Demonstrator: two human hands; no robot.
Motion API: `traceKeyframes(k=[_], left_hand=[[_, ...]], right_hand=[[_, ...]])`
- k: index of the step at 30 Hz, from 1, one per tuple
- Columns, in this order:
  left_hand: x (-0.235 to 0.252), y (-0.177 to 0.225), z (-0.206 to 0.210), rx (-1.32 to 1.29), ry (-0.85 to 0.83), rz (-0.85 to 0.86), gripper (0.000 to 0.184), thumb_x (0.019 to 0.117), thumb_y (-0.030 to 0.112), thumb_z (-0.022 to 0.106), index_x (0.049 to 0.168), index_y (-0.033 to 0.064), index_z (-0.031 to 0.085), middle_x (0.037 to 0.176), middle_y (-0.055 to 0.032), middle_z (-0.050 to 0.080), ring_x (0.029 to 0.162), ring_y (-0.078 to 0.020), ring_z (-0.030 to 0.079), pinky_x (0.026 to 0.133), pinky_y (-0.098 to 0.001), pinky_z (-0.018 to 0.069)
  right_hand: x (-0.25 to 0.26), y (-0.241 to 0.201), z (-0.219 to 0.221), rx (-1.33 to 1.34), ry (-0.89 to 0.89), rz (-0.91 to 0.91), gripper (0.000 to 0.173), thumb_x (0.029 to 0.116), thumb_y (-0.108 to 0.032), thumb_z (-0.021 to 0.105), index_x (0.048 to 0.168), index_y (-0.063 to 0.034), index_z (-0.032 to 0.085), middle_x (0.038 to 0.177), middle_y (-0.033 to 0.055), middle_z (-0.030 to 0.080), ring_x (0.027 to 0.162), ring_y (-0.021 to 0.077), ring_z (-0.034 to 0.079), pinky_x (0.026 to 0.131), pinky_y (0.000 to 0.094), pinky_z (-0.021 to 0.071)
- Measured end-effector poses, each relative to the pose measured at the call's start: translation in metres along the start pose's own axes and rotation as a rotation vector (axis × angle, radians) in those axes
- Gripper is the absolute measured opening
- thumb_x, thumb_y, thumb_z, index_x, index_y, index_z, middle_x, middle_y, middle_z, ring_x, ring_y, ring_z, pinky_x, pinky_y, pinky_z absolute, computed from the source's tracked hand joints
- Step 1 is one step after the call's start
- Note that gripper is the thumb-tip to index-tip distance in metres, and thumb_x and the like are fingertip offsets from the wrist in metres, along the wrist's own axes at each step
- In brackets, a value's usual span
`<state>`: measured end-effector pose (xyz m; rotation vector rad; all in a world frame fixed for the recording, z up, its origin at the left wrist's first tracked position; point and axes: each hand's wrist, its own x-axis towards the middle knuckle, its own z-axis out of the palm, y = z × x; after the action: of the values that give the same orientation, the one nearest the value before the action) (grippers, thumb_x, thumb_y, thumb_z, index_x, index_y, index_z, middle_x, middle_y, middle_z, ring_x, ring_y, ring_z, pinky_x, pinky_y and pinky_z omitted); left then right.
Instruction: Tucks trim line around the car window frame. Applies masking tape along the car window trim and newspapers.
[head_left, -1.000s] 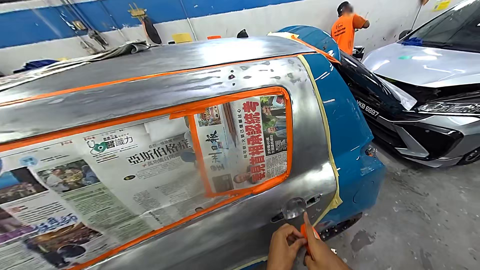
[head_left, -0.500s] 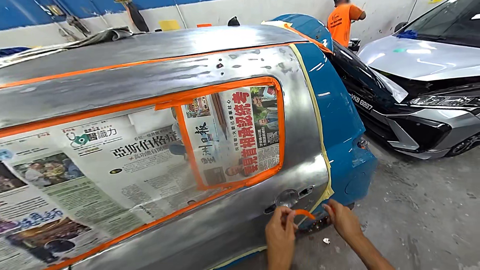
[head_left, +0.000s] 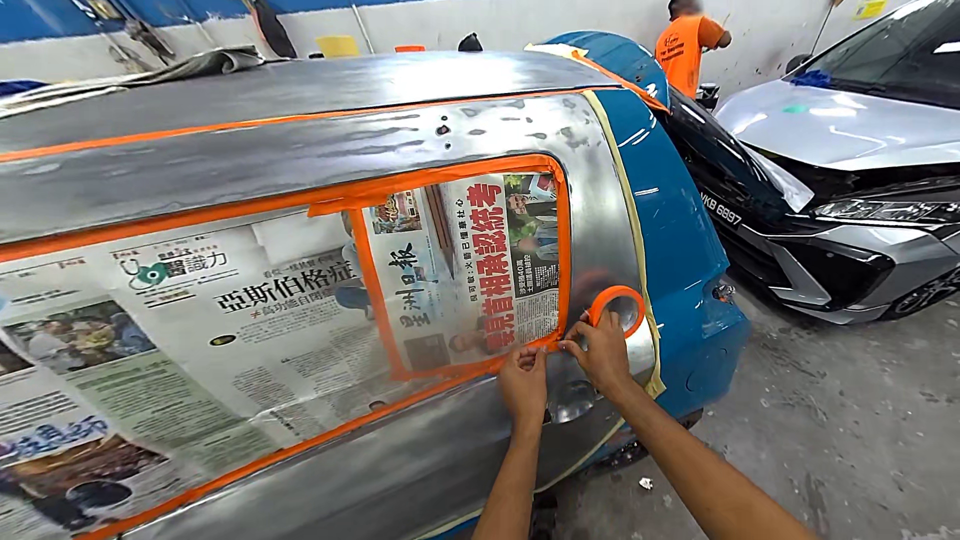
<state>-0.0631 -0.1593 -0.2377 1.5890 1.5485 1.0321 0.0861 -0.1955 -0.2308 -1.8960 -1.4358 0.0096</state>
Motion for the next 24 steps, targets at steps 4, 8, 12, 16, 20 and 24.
traceKeyframes(k=[4, 8, 12, 16, 20, 24], left_hand=[[0.006, 0.014, 0.007, 0.258, 0.047, -0.016, 0.022, 0.0914, 0.037, 0.077, 0.097, 0.0155, 0.075, 0.087, 0.0011, 0.077, 0.081, -0.0166, 0.073, 0.076, -0.0489, 0.0562], [0.009, 0.027, -0.001, 0.418, 0.0, -0.124, 0.032, 0.0897, 0.047, 0.076, 0.1, 0.0168, 0.074, 0.085, -0.0003, 0.075, 0.082, -0.0209, 0.072, 0.075, -0.0518, 0.0523], [0.0, 0.01, 0.008, 0.464, 0.136, 0.162, 0.028, 0.0902, 0.035, 0.078, 0.093, 0.0077, 0.07, 0.09, -0.0111, 0.071, 0.086, -0.0306, 0.071, 0.071, -0.0507, 0.0558], [-0.026, -0.039, 0.057, 0.444, 0.22, 0.678, 0.044, 0.0937, 0.023, 0.062, 0.13, -0.0017, 0.066, 0.136, -0.019, 0.064, 0.125, -0.0365, 0.061, 0.106, -0.0514, 0.049], [-0.04, -0.054, 0.08, 0.588, 0.272, 0.668, 0.057, 0.0999, 0.034, 0.048, 0.142, -0.0026, 0.057, 0.148, -0.0195, 0.056, 0.137, -0.0359, 0.053, 0.117, -0.0552, 0.0354], [-0.041, -0.055, 0.083, 0.679, 0.279, 0.617, 0.057, 0.1008, 0.036, 0.044, 0.146, 0.0039, 0.057, 0.151, -0.0143, 0.055, 0.141, -0.0339, 0.05, 0.118, -0.0561, 0.032]], right_hand=[[0.013, -0.001, 0.005, -0.189, 0.089, -0.182, 0.023, 0.0848, -0.036, 0.083, 0.092, -0.0146, 0.077, 0.103, 0.0207, 0.066, 0.106, 0.0393, 0.062, 0.089, 0.0531, 0.0538], [0.025, -0.003, 0.005, -0.322, 0.119, -0.369, 0.021, 0.0858, -0.034, 0.082, 0.094, -0.0151, 0.079, 0.104, 0.0178, 0.068, 0.103, 0.0344, 0.064, 0.086, 0.0471, 0.0554], [0.029, 0.0, -0.001, -0.378, 0.102, -0.516, 0.02, 0.0884, -0.035, 0.08, 0.092, -0.0155, 0.077, 0.104, 0.0157, 0.068, 0.104, 0.0324, 0.065, 0.087, 0.0454, 0.0562], [0.038, -0.001, -0.008, -0.436, 0.076, -0.689, 0.012, 0.0915, -0.027, 0.076, 0.092, -0.0155, 0.078, 0.105, 0.0127, 0.068, 0.103, 0.029, 0.065, 0.085, 0.0426, 0.0562], [0.052, -0.002, -0.019, -0.47, 0.012, -0.972, 0.008, 0.0939, -0.018, 0.07, 0.09, -0.0141, 0.076, 0.108, 0.0096, 0.068, 0.103, 0.0261, 0.065, 0.086, 0.0398, 0.0558], [0.08, -0.011, -0.023, -0.471, -0.064, -1.148, 0.019, 0.0922, -0.011, 0.071, 0.11, -0.018, 0.075, 0.114, 0.0089, 0.069, 0.112, 0.0271, 0.065, 0.094, 0.0429, 0.054]])
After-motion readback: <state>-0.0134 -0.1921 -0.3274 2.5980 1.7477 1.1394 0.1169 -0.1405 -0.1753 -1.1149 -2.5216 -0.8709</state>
